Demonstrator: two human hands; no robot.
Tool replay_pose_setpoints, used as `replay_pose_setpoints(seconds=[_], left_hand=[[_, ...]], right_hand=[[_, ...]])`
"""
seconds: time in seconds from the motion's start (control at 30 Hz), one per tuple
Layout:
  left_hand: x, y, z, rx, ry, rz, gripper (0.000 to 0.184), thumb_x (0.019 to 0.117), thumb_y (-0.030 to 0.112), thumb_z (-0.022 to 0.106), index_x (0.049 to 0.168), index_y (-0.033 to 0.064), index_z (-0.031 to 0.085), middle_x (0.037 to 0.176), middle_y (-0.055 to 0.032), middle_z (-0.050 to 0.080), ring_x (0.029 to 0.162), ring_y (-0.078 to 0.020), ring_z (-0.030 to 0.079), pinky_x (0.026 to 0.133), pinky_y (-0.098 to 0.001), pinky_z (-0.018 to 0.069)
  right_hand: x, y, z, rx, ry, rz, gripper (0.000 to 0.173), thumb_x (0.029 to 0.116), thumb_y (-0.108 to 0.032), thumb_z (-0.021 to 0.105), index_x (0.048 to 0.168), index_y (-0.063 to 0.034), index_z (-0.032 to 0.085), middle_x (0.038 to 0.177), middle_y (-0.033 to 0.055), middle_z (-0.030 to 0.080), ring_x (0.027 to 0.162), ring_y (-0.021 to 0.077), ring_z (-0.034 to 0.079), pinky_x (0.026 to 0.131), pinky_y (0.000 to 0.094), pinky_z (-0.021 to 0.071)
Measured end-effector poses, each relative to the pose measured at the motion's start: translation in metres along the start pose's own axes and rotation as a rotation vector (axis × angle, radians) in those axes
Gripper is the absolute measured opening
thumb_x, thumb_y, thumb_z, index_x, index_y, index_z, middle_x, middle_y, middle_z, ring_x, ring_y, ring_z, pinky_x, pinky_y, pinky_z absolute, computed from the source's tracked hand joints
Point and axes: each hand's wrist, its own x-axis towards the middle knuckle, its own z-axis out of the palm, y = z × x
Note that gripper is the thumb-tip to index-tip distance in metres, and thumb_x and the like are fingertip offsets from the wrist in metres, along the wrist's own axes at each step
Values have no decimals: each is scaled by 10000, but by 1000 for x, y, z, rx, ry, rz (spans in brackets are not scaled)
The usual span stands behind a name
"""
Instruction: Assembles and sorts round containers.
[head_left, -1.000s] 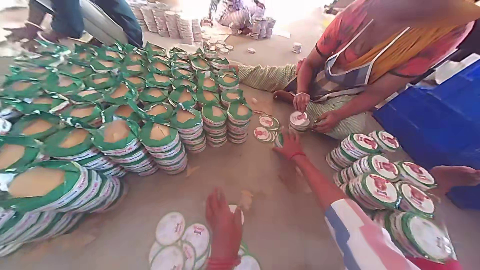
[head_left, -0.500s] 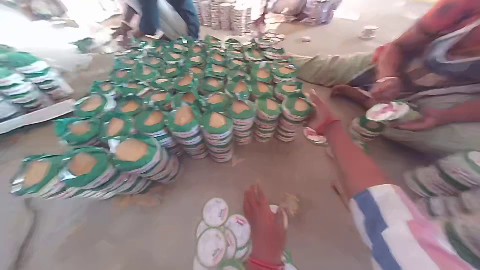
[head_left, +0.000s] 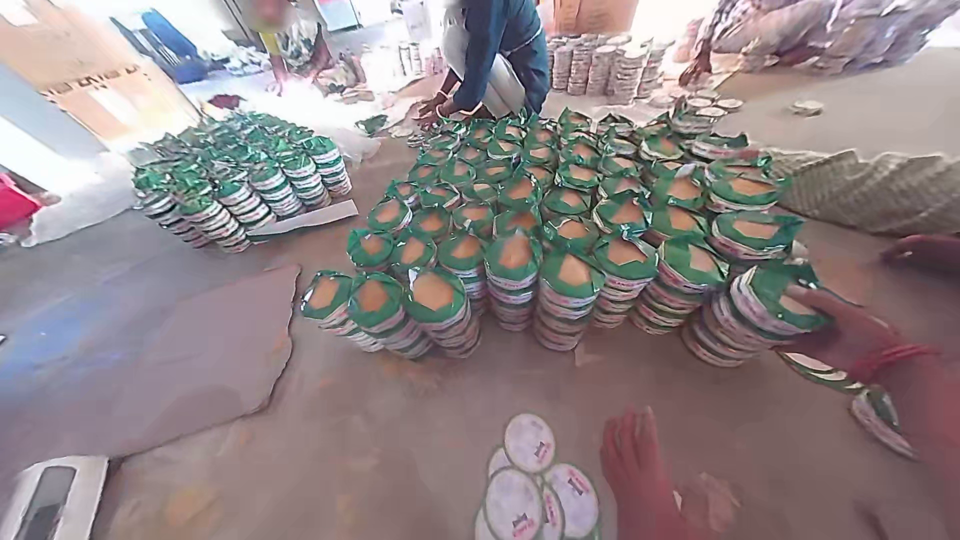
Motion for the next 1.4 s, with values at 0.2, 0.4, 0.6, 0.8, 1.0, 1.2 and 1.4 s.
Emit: replay_pose_setpoints(seconds=[0.2,0.4,0.6,0.8,1.0,1.2,1.4], left_hand=[[0,-1,7,-391,-248,-85,718,987,299,644,1562,-11,348,1615,-241,328,1489,-347,349,1191,-508,332],[-5,-15,78,-718,-350,-141,855,1023,215,575,1621,20,-4,1625,-274,250,1438,-317,411,1146,-457,407],[10,-23,102,-904,-268,-257,1067,894,246,717,1637,165,-45,1629,-217,257,1395,-336,457,1047,-513,505],[-9,18,97,-778,-284,-362,953,965,412,629,1652,162,17,1674,-208,165,1491,-365,318,1133,-578,399],[-92,57,71,-517,-490,-578,945,1012,437,585,1636,80,-28,1618,-376,87,1437,-536,307,1074,-617,437],[-127,-4,61,-20,-515,-318,934,959,550,579,1579,-68,252,1560,-390,299,1434,-585,292,1172,-682,244],[-136,-17,91,-251,-262,-77,846,930,376,639,1535,-114,307,1547,-353,359,1459,-495,323,1209,-600,245]], right_hand=[[-85,26,-1,-112,-313,-169,251,914,-190,486,1147,-131,557,875,-105,686,788,-13,662,729,200,579],[-130,41,1,-393,-632,-167,1091,689,-495,802,1573,-87,310,1345,95,614,1118,161,648,925,372,569],[-150,94,7,-274,-459,-254,1079,754,-445,759,1606,-48,231,1573,184,402,1388,235,477,1124,418,443],[-222,113,-9,-34,-192,-222,877,860,-417,671,1567,-20,336,1490,127,527,1304,157,558,1082,359,485],[-328,119,-34,88,-69,132,537,903,-393,594,1298,-33,540,1015,28,720,917,116,704,851,351,596],[-319,149,-47,-397,-521,215,1076,858,-496,680,1619,-18,88,1533,237,444,1362,310,508,1110,483,441],[-201,52,-12,-741,-371,-151,884,979,-376,656,1631,-55,152,1626,240,319,1484,358,371,1203,503,333]])
